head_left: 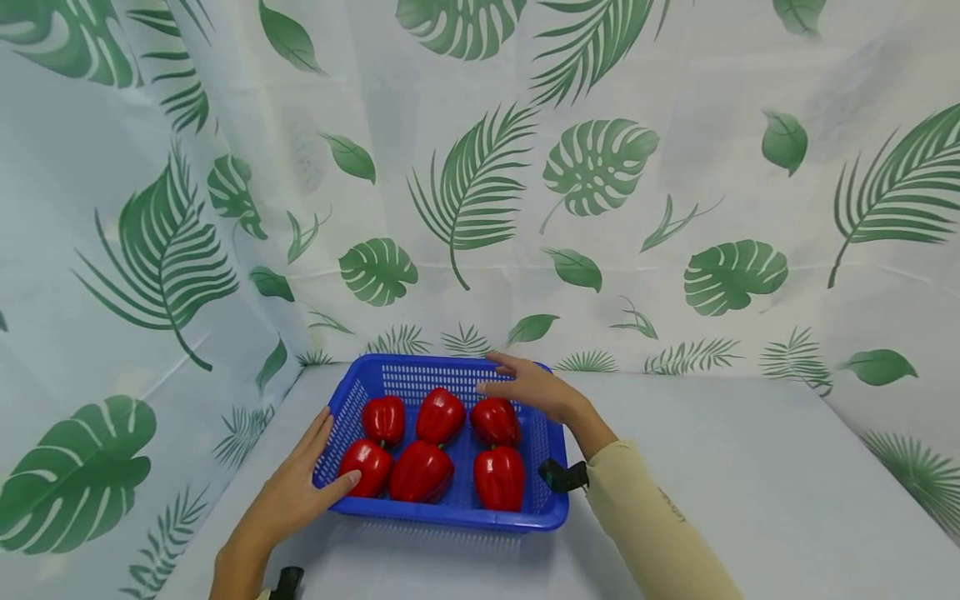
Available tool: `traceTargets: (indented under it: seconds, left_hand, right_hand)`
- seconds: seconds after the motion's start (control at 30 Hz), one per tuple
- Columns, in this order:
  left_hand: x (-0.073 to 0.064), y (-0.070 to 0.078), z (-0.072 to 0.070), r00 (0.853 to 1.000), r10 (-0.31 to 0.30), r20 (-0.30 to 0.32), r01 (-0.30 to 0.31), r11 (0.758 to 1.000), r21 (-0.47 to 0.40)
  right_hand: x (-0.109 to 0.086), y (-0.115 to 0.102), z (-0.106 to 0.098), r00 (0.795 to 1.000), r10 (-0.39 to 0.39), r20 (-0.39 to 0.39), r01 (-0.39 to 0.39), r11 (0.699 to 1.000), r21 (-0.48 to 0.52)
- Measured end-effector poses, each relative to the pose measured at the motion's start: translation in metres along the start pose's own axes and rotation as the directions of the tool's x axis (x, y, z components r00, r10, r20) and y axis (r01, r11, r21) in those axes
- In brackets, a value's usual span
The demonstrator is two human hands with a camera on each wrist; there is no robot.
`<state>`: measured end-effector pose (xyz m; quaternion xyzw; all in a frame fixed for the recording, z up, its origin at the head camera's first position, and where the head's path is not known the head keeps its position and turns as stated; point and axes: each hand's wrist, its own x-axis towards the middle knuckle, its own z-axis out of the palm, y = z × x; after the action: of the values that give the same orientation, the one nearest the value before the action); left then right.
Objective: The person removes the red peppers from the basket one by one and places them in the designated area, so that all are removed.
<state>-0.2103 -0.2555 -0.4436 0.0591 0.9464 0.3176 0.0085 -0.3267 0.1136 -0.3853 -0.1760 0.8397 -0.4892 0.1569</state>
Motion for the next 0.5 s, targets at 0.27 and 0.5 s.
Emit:
traceTargets:
  seconds: [0.27,0.5]
  left_hand:
    - [0.001,0.002,0.002,1.0,-0.023,0.007,0.023,1.0,0.006]
    - [0.0,0.002,0.001,1.0,-0.029,-0.006,0.029,1.0,0.01]
  right_hand:
    - [0.002,0.008,0.002,0.996,0.063,0.058,-0.068,0.994,0.082]
    - [0.004,0.013,0.006,0.992,0.083,0.09,-0.093,0.989,0.119]
